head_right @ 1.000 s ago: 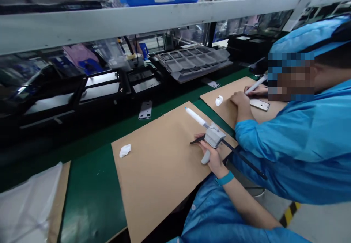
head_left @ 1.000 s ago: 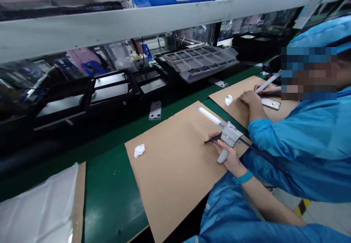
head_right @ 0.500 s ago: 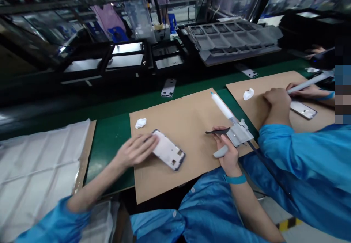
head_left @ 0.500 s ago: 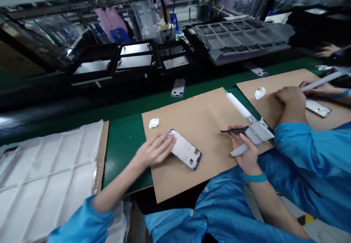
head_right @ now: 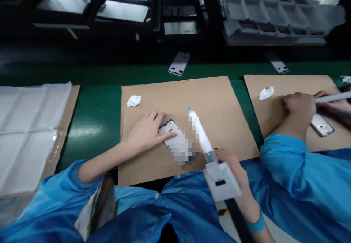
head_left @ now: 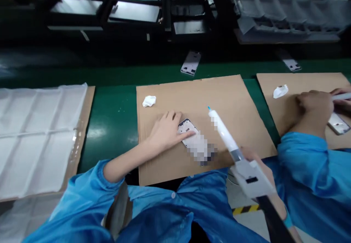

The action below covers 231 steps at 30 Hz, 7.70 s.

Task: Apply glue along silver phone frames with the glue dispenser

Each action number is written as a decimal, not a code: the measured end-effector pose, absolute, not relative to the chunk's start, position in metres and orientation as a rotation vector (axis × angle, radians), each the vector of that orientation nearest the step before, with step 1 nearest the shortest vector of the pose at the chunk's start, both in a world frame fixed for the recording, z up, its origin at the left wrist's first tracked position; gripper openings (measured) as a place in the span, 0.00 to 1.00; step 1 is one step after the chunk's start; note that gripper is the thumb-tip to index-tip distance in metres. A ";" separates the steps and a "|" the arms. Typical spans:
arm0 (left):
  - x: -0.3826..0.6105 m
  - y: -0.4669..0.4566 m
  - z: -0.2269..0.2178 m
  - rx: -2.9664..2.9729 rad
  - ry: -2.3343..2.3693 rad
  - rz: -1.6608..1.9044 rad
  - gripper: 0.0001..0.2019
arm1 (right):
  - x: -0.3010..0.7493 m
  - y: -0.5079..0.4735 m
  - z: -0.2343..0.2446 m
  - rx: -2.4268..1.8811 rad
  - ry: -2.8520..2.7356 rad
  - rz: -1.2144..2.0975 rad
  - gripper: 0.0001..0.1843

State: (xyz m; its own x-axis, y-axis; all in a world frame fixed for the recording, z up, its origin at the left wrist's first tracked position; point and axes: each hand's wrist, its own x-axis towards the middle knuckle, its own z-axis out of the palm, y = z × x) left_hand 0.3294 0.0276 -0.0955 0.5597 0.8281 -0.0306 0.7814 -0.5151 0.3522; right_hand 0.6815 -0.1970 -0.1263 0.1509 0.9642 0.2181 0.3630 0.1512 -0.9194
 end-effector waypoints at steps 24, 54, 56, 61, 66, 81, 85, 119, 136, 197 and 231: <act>0.345 0.021 -0.124 2.371 1.031 0.601 0.25 | 0.692 -0.174 -0.058 -1.299 -2.434 0.227 0.23; 0.344 0.021 -0.124 2.350 1.023 0.626 0.27 | 0.691 -0.171 -0.059 -1.318 -2.466 0.186 0.14; 0.344 0.022 -0.125 2.348 1.021 0.633 0.27 | 0.691 -0.171 -0.059 -1.314 -2.468 0.197 0.14; 0.344 0.022 -0.128 2.359 1.012 0.652 0.27 | 0.692 -0.170 -0.060 -1.318 -2.462 0.211 0.15; 0.344 0.022 -0.127 2.356 1.022 0.644 0.26 | 0.688 -0.167 -0.060 -1.312 -2.451 0.187 0.11; 0.345 0.021 -0.126 2.374 1.028 0.643 0.28 | 0.686 -0.160 -0.058 -1.281 -2.442 0.280 0.05; 0.344 0.022 -0.126 2.370 1.014 0.654 0.28 | 0.687 -0.160 -0.059 -1.262 -2.448 0.277 0.05; 0.343 0.022 -0.125 2.349 1.016 0.639 0.30 | 0.687 -0.164 -0.061 -1.320 -2.400 0.319 0.08; 0.343 0.022 -0.125 2.342 1.025 0.631 0.30 | 0.689 -0.168 -0.063 -1.323 -2.400 0.342 0.04; 0.343 0.023 -0.127 2.373 1.017 0.652 0.31 | 0.690 -0.169 -0.062 -1.314 -2.395 0.380 0.05; 0.343 0.022 -0.125 2.356 1.023 0.619 0.30 | 0.695 -0.169 -0.065 -1.334 -2.395 0.401 0.03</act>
State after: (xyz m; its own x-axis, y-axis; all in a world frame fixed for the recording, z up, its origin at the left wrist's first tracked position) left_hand 0.3428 0.0216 -0.1251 0.6156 0.7605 0.2069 0.5359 -0.5964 0.5976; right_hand 0.6949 -0.1687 -0.0653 -0.4844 0.8564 0.1789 0.7514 0.5119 -0.4163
